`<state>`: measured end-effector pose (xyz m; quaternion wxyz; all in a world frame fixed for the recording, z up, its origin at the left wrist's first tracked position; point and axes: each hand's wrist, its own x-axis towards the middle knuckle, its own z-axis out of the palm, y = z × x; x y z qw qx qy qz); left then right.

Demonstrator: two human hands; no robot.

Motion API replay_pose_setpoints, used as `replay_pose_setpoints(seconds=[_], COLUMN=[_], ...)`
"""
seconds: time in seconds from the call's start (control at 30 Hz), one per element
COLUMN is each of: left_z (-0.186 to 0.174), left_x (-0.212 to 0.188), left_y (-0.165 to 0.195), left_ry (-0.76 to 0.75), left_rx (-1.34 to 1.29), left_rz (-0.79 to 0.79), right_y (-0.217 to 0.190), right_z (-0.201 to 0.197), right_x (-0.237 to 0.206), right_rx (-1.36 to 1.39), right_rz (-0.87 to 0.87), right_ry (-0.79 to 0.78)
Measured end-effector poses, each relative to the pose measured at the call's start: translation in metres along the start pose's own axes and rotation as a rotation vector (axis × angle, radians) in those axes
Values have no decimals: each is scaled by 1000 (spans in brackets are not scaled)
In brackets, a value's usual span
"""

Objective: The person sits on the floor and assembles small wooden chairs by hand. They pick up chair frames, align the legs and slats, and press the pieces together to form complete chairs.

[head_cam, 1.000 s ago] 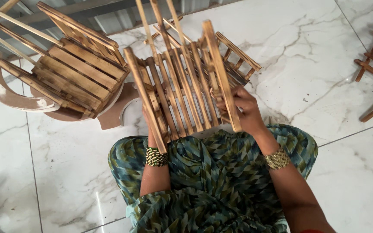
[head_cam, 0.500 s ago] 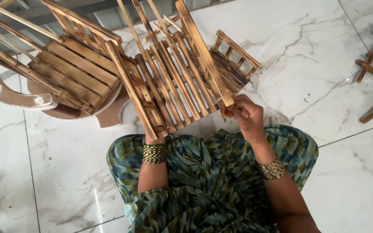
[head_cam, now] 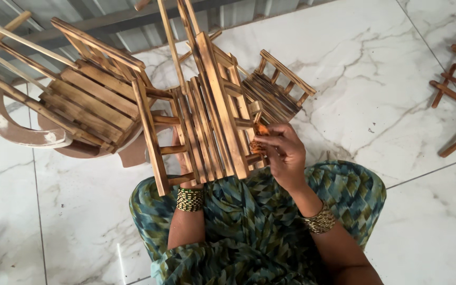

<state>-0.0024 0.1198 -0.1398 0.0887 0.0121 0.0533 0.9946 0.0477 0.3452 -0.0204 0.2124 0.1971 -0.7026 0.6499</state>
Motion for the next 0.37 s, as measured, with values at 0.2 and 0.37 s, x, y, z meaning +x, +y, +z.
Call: replay_pose_setpoints(seconds=[0.2,0.37], left_z=[-18,-41], left_x=[-14,-5], left_y=[-5,-8], left_ry=[-60,20], left_rx=[29,-21], left_rz=[-16,11], right_y=[15,40], right_z=[1,-39], right_x=[63,96], right_rx=[-761,-74], right_rz=[-474,46], right_ry=[-50,-187])
